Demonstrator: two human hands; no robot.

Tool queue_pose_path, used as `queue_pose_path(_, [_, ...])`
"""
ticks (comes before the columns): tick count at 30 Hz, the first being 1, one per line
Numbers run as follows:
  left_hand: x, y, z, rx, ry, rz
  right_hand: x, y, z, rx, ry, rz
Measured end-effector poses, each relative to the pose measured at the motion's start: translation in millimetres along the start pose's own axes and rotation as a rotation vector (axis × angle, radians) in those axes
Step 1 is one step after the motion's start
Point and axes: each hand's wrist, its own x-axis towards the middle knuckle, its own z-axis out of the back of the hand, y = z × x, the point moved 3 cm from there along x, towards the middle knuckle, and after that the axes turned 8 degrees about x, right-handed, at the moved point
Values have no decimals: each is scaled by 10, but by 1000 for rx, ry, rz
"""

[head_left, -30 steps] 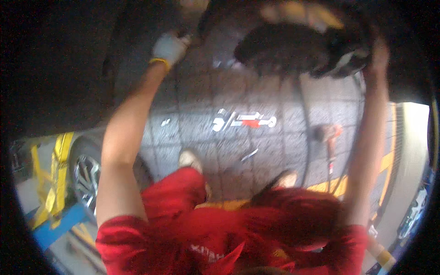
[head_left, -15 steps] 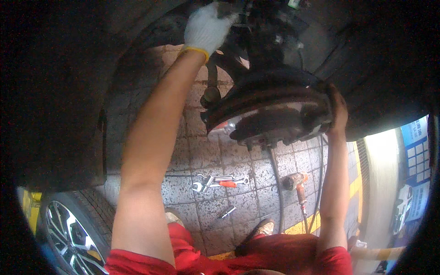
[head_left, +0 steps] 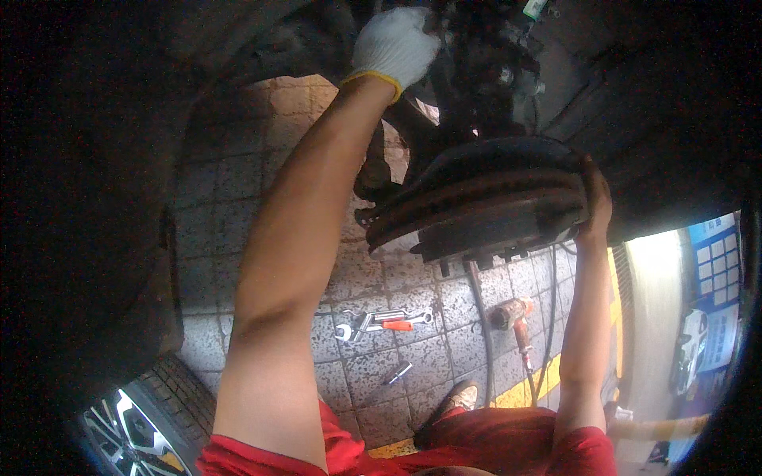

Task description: The person removes a car wheel by loosening and removing lug nuts with a wrench and impact wrench, then detaches the brake caliper and rotor from the hub. The person handles the wheel, lug nuts, caliper, and rotor.

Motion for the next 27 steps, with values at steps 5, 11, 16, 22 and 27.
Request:
queue_pose_path(5, [4,10,-88,10,-19,-27,51,-10,43,-412,97,244])
queue_pose_path(11, [59,82,-209,51,-80,-98,-26,62,-52,135,-53,-106])
queue_pose_path(16, [47,113,-121,58,-76,-180,-73,210,-221,253,-109,-207])
queue_pose_path(22, [94,142,-147,-142,77,-26,-30,194,-226,304,-73,-210])
queue_pose_path(27, [186,189,-238,-45,-58,-93,-38,174,-200,199,-38,-103])
